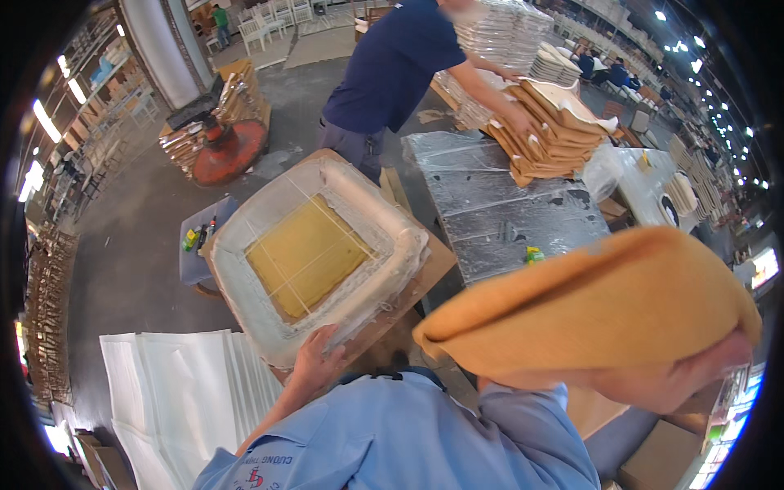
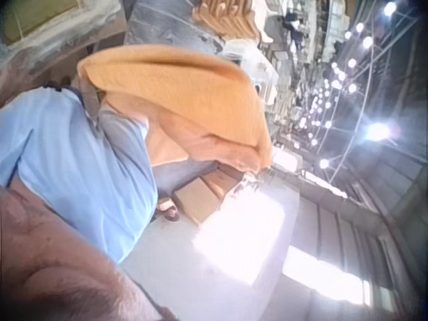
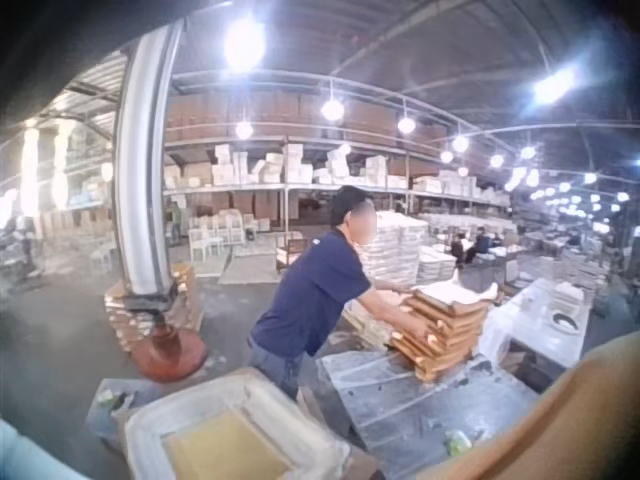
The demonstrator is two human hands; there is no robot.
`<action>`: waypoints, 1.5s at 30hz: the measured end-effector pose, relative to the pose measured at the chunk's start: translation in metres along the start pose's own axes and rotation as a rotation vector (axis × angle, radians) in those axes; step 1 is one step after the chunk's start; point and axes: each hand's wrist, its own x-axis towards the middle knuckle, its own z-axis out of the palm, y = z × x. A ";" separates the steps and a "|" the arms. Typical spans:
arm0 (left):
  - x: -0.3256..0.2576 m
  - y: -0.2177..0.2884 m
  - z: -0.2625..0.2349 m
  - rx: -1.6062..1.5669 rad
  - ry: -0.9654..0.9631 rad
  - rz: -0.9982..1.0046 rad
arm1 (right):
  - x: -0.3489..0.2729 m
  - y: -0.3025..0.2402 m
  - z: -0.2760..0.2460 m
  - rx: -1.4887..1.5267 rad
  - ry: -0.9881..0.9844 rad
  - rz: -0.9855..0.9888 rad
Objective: The person uses a staple gun to attach white fabric to a wooden chair seat frame while a coworker assists by applying adhesive. The person repeatedly staples the fabric edges, flips the seat, and places a brown protective sheet over the finished side.
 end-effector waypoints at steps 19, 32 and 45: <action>0.126 0.052 -0.030 -0.549 -0.051 0.013 | -0.065 0.005 0.119 0.342 -0.374 0.318; 0.161 0.015 -0.194 -0.281 0.093 0.306 | 0.010 0.060 0.060 0.299 -0.610 0.775; 0.301 -0.048 -0.375 0.306 0.071 0.154 | -0.183 0.229 0.105 0.042 -0.601 1.210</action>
